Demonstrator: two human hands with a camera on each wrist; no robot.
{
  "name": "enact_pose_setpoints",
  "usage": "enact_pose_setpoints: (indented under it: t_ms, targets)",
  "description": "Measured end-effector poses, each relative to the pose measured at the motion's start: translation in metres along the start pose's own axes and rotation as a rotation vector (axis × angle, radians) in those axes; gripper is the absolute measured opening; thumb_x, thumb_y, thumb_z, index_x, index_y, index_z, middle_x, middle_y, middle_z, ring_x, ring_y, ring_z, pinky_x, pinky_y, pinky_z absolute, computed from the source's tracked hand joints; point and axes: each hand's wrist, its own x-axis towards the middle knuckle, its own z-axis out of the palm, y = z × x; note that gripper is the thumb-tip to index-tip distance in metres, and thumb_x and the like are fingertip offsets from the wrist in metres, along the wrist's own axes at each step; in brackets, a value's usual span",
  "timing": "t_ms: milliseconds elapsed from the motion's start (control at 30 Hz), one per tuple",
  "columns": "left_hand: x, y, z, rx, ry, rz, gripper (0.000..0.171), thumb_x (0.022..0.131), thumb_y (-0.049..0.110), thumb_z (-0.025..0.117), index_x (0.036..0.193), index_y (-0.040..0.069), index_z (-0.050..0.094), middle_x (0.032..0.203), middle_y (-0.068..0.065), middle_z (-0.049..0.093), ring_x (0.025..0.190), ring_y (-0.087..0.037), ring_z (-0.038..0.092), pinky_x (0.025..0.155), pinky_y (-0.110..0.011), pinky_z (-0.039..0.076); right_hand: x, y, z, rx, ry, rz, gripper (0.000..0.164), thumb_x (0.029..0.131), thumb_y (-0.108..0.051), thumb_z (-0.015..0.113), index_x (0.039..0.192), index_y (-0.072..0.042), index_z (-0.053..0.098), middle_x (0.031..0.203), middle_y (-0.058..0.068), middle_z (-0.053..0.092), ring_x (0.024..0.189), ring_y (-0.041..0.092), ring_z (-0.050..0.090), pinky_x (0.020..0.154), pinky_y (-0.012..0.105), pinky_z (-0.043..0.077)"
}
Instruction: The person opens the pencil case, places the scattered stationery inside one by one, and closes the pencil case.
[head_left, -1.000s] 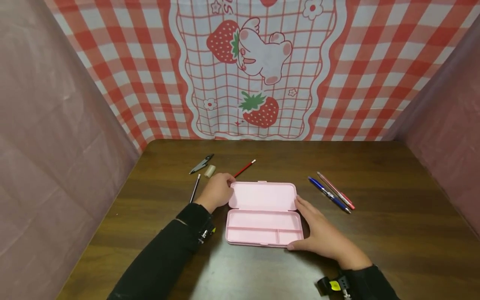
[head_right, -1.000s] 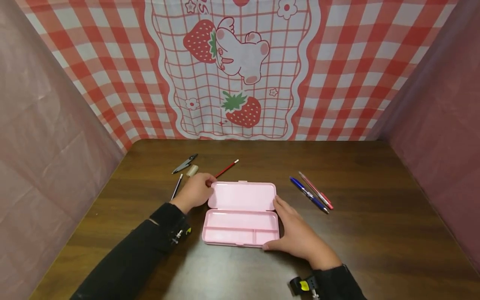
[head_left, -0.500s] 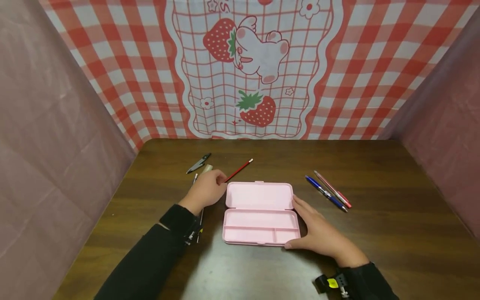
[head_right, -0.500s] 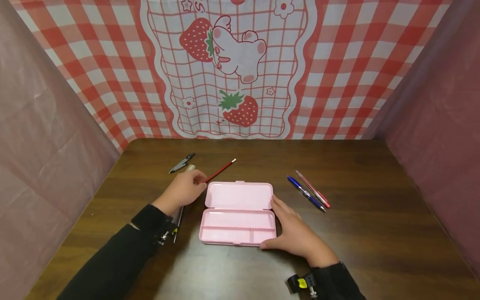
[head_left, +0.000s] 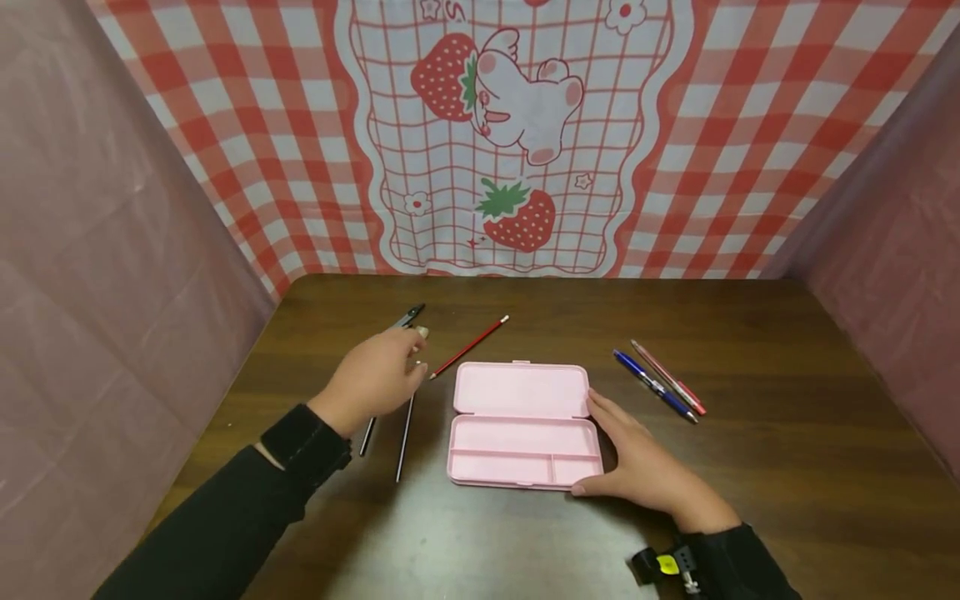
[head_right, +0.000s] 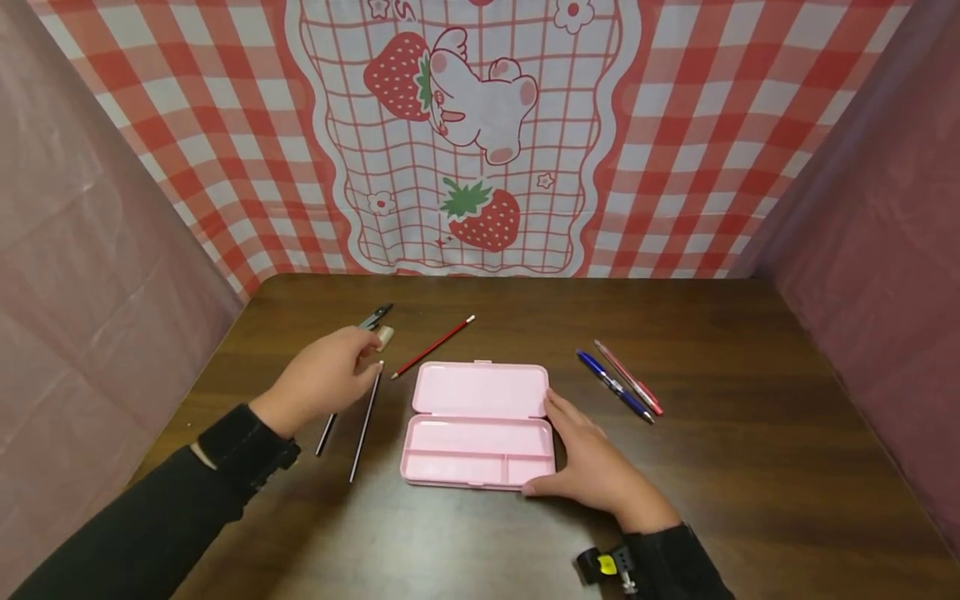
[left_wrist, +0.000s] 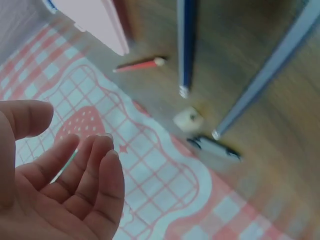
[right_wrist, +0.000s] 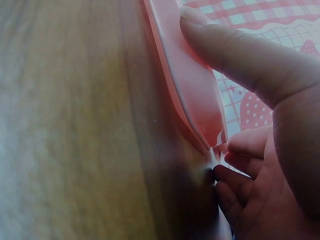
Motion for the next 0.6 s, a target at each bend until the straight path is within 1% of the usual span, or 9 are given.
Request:
enact_pose_setpoints:
  t_ms: [33,167,233,300,333,467,600]
  targets:
    - [-0.001,-0.002,-0.002,0.023,0.0,0.004,0.036,0.096,0.023,0.071,0.125,0.003,0.066,0.122,-0.011,0.068,0.103,-0.024,0.066,0.086,-0.045,0.055,0.0,0.0,0.0,0.0,0.001,-0.001,0.124,0.07,-0.058,0.09,0.158,0.005,0.03,0.167,0.02,0.023,0.147,0.049,0.026,0.109,0.071,0.028]
    - [0.001,-0.018,-0.005,0.102,-0.002,0.053,0.038,0.094,0.023,0.072,0.125,0.003,0.065,0.109,-0.01,0.067,0.094,-0.024,0.066,0.08,-0.045,0.055,0.0,0.001,0.001,0.003,0.006,-0.006,0.123,0.07,-0.057,0.091,0.158,0.006,0.031,0.166,0.02,0.024,0.147,0.048,0.026,0.109,0.07,0.028]
    - [0.006,-0.029,-0.006,0.101,-0.018,0.073,0.039,0.094,0.023,0.072,0.126,0.003,0.064,0.108,-0.009,0.066,0.093,-0.023,0.064,0.08,-0.045,0.055,0.0,0.001,0.001,0.009,0.007,-0.005,0.123,0.07,-0.057,0.091,0.157,0.006,0.031,0.166,0.02,0.024,0.147,0.048,0.027,0.109,0.07,0.028]
    - [0.013,-0.04,-0.006,0.077,-0.038,0.074,0.041,0.096,0.024,0.071,0.13,0.002,0.062,0.114,-0.011,0.066,0.1,-0.025,0.064,0.087,-0.046,0.053,-0.001,0.001,0.001,0.014,0.007,0.001,0.123,0.07,-0.057,0.091,0.157,0.006,0.032,0.166,0.02,0.024,0.147,0.048,0.027,0.109,0.07,0.028]
    - [0.017,-0.045,-0.006,0.06,-0.05,0.063,0.044,0.097,0.024,0.07,0.133,0.002,0.061,0.119,-0.013,0.066,0.106,-0.027,0.064,0.092,-0.047,0.052,-0.002,0.002,0.001,0.016,0.005,0.006,0.123,0.069,-0.057,0.091,0.157,0.006,0.032,0.166,0.02,0.024,0.147,0.048,0.027,0.109,0.07,0.028]
    - [0.033,-0.065,-0.002,0.034,-0.052,0.028,0.052,0.098,0.024,0.067,0.142,-0.001,0.055,0.138,-0.02,0.059,0.129,-0.034,0.055,0.108,-0.051,0.042,-0.003,0.004,0.001,0.025,0.012,0.008,0.123,0.069,-0.057,0.092,0.157,0.005,0.033,0.166,0.02,0.025,0.146,0.049,0.027,0.109,0.07,0.028]
    - [0.042,-0.083,0.005,0.047,-0.064,-0.011,0.055,0.1,0.024,0.064,0.145,-0.002,0.051,0.143,-0.023,0.055,0.135,-0.038,0.05,0.111,-0.052,0.038,-0.002,0.005,0.001,0.021,0.02,-0.01,0.122,0.069,-0.057,0.092,0.157,0.005,0.034,0.166,0.019,0.026,0.146,0.048,0.027,0.109,0.07,0.029]
